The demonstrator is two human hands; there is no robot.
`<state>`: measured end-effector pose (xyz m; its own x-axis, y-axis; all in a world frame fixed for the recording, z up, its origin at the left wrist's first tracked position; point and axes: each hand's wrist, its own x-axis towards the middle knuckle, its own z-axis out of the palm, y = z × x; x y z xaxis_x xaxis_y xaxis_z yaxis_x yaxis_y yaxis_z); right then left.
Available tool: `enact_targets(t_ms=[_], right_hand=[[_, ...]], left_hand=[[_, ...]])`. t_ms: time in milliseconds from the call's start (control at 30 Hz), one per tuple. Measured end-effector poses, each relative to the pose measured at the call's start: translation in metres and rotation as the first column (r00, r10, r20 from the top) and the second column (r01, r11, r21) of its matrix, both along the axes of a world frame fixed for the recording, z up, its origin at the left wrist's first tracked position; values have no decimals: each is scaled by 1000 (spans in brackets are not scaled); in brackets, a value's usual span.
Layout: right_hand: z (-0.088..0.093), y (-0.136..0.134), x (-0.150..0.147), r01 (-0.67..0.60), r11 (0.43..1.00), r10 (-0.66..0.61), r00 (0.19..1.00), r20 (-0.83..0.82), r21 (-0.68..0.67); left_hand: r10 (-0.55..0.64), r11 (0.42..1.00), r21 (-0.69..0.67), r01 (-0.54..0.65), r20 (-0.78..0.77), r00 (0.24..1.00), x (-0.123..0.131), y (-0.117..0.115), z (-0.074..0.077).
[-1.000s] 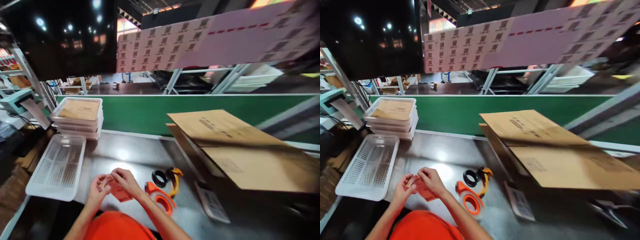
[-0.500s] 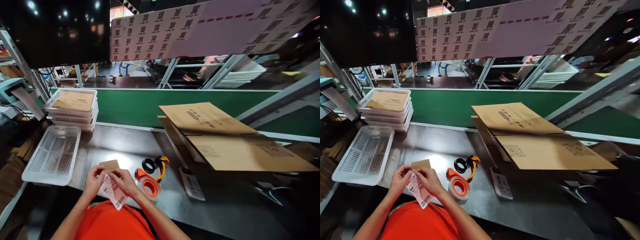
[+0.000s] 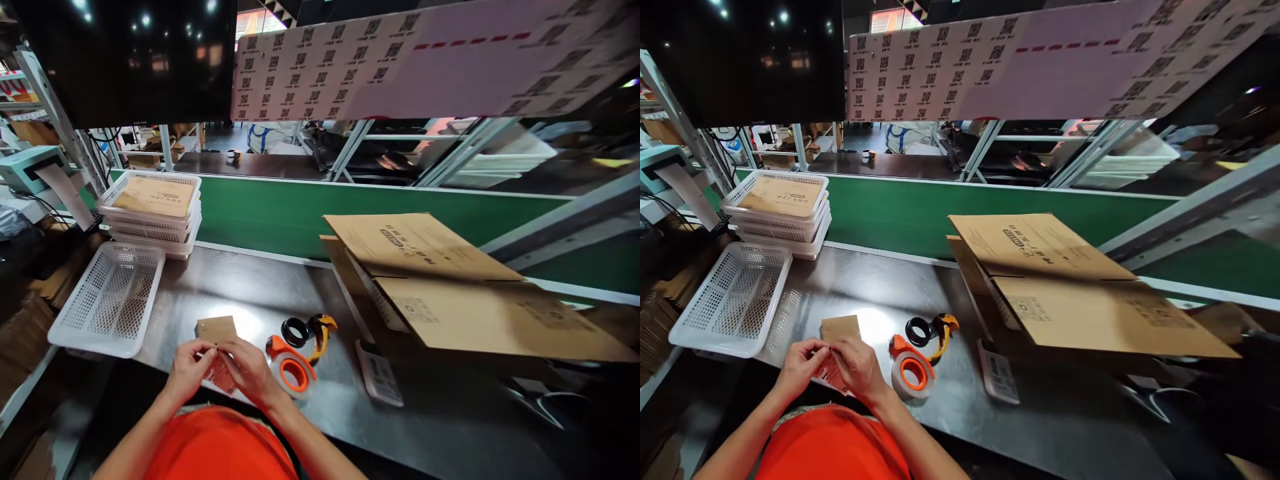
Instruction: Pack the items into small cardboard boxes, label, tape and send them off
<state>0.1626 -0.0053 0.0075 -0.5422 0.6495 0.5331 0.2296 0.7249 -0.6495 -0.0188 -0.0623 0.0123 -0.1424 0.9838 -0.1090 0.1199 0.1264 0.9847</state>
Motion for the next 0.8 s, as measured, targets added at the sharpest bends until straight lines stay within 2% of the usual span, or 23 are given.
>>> enact_targets(t_ms=[67,133,233,367,467,567,700,800], right_hand=[[-2,0,2,13,992,-12,1000,-10,127],[-4,0,3,26,981,-26,1000,-4,195],[-5,-3,6,20,973,-28,999,31,230],[-7,-7,10,9,979,-23,997,67,205],[-9,-7,12,13,983,-31,995,99,182],[-11,-6,12,16,972,-44,992,117,235],[-10,-1,10,22,945,-78,984,159,327],[-10,3,8,41,921,-126,972,197,388]], left_hand=[[-13,999,38,16,-73,997,1,-1,5],[-35,997,58,42,-122,992,2,-2,9],[-64,997,36,69,-140,988,4,-4,7],[-71,997,-28,68,-110,991,7,-4,-4],[-69,995,-79,64,-56,996,8,-2,-14],[-63,987,-142,70,57,996,7,3,-20],[-21,969,-234,74,221,975,4,7,-21],[18,966,-254,48,252,967,3,9,-19]])
